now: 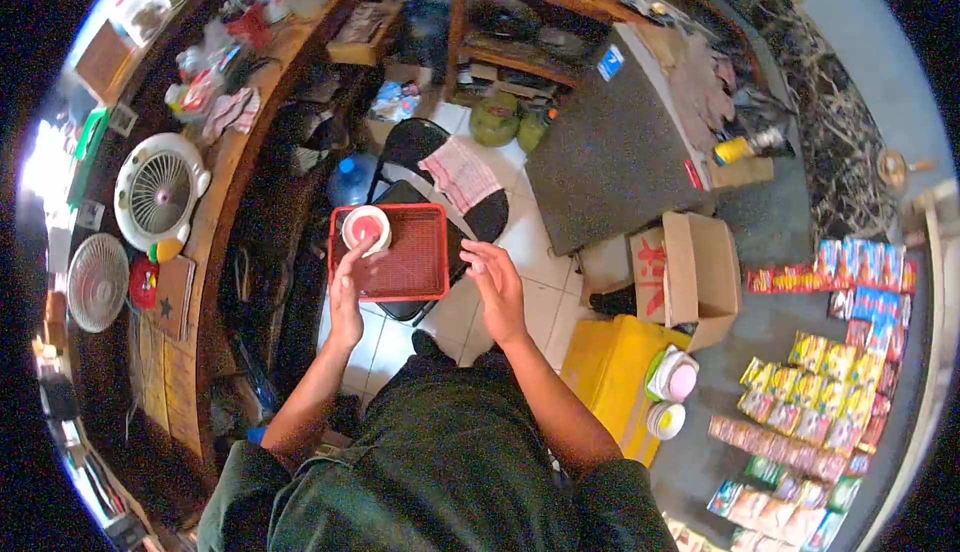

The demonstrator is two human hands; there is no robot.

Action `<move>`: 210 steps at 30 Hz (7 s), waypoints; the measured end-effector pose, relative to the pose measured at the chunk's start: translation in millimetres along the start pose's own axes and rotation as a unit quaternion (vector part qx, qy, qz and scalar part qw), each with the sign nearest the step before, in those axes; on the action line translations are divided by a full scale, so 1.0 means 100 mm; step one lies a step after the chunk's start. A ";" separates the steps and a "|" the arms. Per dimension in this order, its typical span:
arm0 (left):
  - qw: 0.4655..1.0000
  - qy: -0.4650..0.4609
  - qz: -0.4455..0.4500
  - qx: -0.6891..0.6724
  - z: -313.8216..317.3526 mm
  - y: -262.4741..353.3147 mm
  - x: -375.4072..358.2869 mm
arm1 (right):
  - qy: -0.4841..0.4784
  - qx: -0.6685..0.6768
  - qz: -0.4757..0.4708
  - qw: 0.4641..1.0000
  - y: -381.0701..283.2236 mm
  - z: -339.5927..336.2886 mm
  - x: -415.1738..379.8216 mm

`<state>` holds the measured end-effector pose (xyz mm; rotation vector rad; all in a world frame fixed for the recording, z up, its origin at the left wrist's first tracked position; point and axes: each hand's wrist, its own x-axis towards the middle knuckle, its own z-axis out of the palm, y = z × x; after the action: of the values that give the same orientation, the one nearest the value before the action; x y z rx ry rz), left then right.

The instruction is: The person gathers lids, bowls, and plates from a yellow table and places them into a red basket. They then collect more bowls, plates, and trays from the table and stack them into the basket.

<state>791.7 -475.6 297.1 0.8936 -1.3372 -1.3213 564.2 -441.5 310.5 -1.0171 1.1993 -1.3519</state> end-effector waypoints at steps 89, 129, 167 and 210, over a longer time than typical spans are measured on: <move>0.749 -0.658 -0.076 0.028 7.56 -3.61 -2.95 | 0.694 -0.210 0.146 0.673 2.84 -5.49 -5.33; 0.670 -0.548 -0.471 -0.172 4.36 -0.66 -0.83 | 0.442 0.480 -0.132 0.747 0.33 -3.25 -3.51; 0.879 -0.330 -0.292 -0.180 4.53 0.02 -1.47 | 0.308 0.205 0.039 0.928 -0.24 -3.92 -3.52; 0.988 0.062 -0.136 -0.050 0.78 0.02 -0.46 | -0.140 0.091 0.156 0.974 0.24 -0.79 0.19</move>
<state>726.5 -412.8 300.6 1.0974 -1.0709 -1.5005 488.4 -449.9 274.6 -0.8172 0.9576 -1.0130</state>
